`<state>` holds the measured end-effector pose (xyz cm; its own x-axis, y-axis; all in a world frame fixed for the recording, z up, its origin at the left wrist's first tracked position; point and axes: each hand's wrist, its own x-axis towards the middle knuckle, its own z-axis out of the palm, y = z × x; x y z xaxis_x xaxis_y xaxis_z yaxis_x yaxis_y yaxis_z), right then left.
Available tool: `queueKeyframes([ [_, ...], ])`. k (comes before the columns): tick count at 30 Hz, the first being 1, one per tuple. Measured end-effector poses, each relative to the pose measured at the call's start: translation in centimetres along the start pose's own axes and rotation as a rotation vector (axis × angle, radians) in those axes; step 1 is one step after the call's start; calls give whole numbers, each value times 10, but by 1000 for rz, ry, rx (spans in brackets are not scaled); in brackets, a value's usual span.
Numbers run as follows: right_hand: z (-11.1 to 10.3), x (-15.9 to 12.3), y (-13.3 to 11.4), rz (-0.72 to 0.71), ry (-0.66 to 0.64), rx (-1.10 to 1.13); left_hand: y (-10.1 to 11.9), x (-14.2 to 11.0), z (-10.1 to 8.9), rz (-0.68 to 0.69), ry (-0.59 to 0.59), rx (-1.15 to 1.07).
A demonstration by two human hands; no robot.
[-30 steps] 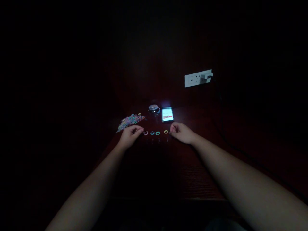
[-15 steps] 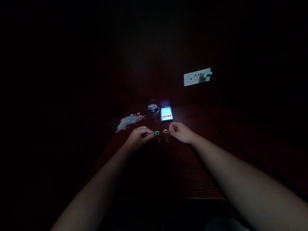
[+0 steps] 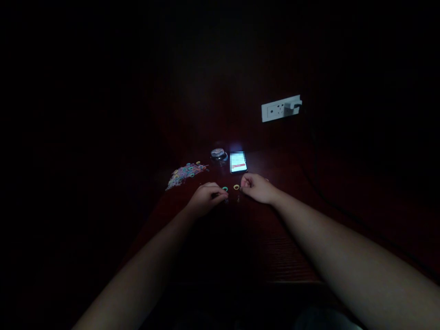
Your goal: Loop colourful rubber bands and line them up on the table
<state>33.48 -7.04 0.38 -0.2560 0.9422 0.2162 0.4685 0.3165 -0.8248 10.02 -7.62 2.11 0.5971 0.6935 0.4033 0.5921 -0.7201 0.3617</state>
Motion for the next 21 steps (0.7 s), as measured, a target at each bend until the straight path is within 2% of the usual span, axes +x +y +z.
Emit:
queueKeyframes([
  [8, -1, 2, 2, 10, -28, 54, -4, 3, 5, -50, -9, 20],
  [12, -2, 2, 2, -7, -68, 116, -8, -1, -1, -91, 82, -32],
  [17, -3, 0, 1, -9, -72, 133, -32, -13, -16, -215, 240, -92],
  [21, -3, 0, 1, 5, -71, 156, -39, -17, -22, -236, 261, -59],
])
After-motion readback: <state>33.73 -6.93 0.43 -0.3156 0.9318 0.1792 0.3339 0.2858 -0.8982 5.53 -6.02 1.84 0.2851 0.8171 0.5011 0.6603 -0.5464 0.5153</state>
